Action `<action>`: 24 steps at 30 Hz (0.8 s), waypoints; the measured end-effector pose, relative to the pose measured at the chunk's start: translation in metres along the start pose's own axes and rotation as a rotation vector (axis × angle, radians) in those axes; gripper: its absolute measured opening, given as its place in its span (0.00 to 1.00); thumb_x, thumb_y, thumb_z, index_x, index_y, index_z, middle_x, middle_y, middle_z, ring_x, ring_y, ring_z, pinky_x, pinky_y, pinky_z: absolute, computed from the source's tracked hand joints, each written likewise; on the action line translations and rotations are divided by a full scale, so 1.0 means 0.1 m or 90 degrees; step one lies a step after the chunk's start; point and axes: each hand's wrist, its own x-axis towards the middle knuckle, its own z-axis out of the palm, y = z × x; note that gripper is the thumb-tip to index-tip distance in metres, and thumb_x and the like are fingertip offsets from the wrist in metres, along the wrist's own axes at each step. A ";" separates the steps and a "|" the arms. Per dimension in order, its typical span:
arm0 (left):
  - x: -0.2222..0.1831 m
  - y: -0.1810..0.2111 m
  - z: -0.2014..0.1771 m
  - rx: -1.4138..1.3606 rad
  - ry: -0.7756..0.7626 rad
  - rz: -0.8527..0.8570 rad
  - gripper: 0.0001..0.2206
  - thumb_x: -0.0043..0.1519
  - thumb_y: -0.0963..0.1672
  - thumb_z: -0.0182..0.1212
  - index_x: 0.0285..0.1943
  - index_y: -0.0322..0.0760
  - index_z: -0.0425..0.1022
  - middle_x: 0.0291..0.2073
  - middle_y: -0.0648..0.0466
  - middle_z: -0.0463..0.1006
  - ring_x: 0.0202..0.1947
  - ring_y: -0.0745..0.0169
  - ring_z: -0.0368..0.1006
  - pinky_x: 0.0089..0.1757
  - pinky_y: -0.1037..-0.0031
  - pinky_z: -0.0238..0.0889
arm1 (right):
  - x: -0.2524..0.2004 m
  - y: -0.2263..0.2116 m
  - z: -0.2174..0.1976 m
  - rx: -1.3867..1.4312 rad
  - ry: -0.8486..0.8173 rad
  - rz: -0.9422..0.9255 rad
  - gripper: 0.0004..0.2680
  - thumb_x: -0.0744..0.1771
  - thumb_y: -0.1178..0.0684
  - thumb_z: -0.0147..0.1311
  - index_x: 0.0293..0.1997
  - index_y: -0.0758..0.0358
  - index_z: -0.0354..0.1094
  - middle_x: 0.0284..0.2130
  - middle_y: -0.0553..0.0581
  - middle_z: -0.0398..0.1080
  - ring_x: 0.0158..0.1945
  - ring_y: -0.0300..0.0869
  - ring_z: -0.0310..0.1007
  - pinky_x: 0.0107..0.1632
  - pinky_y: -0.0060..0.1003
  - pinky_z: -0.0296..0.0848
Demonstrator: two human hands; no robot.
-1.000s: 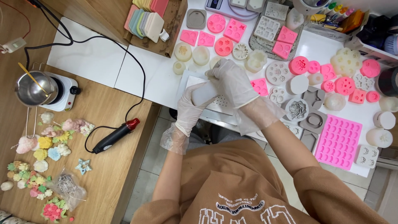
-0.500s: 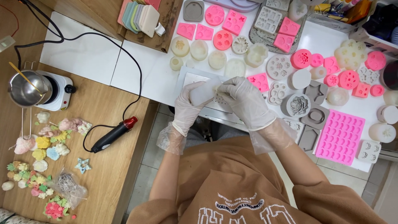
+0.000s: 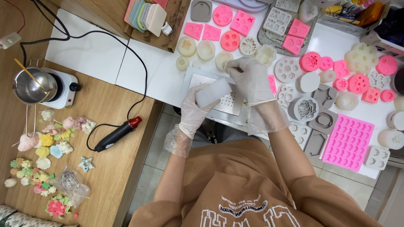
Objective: Preparing a candle mold by using a heat gun and adjusting components.
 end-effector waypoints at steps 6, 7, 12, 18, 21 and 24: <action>0.04 0.15 0.02 0.018 0.025 -0.045 0.26 0.52 0.45 0.81 0.58 0.39 0.75 0.50 0.53 0.82 0.48 0.66 0.77 0.51 0.74 0.72 | -0.28 -0.39 -0.06 0.087 0.007 0.084 0.06 0.65 0.55 0.61 0.45 0.59 0.78 0.38 0.57 0.76 0.38 0.47 0.78 0.43 0.39 0.77; 0.03 0.08 0.02 -0.018 0.020 -0.032 0.25 0.54 0.44 0.79 0.59 0.40 0.75 0.51 0.53 0.82 0.50 0.66 0.77 0.51 0.74 0.73 | -0.32 -0.40 0.02 0.018 -0.030 -0.004 0.06 0.65 0.55 0.61 0.43 0.61 0.77 0.38 0.58 0.75 0.41 0.50 0.76 0.44 0.42 0.75; 0.04 -0.03 -0.01 0.014 0.029 0.042 0.25 0.51 0.39 0.74 0.60 0.38 0.74 0.52 0.53 0.81 0.52 0.63 0.77 0.52 0.73 0.71 | -0.53 -0.38 0.33 -0.134 -0.029 -0.149 0.06 0.65 0.56 0.59 0.44 0.63 0.74 0.39 0.61 0.73 0.47 0.57 0.72 0.48 0.47 0.73; 0.05 -0.11 0.06 -0.046 0.011 0.028 0.25 0.53 0.39 0.73 0.61 0.40 0.74 0.53 0.54 0.81 0.53 0.63 0.77 0.53 0.73 0.71 | -0.80 -0.36 0.29 -0.079 -0.061 -0.108 0.05 0.67 0.55 0.58 0.44 0.63 0.74 0.39 0.60 0.73 0.45 0.55 0.73 0.45 0.47 0.73; 0.12 -0.02 0.08 -0.075 0.020 0.001 0.26 0.51 0.41 0.80 0.59 0.40 0.74 0.51 0.53 0.81 0.51 0.63 0.76 0.52 0.72 0.71 | -0.80 -0.42 0.19 -0.137 -0.147 -0.053 0.05 0.65 0.55 0.59 0.41 0.60 0.77 0.38 0.60 0.75 0.42 0.54 0.75 0.41 0.47 0.73; 0.07 -0.07 0.05 -0.021 0.032 0.034 0.28 0.48 0.40 0.81 0.58 0.39 0.74 0.51 0.52 0.79 0.51 0.62 0.76 0.51 0.72 0.70 | -0.77 -0.53 0.16 -0.020 -0.116 -0.032 0.05 0.65 0.56 0.59 0.42 0.60 0.77 0.37 0.58 0.76 0.40 0.50 0.76 0.41 0.43 0.75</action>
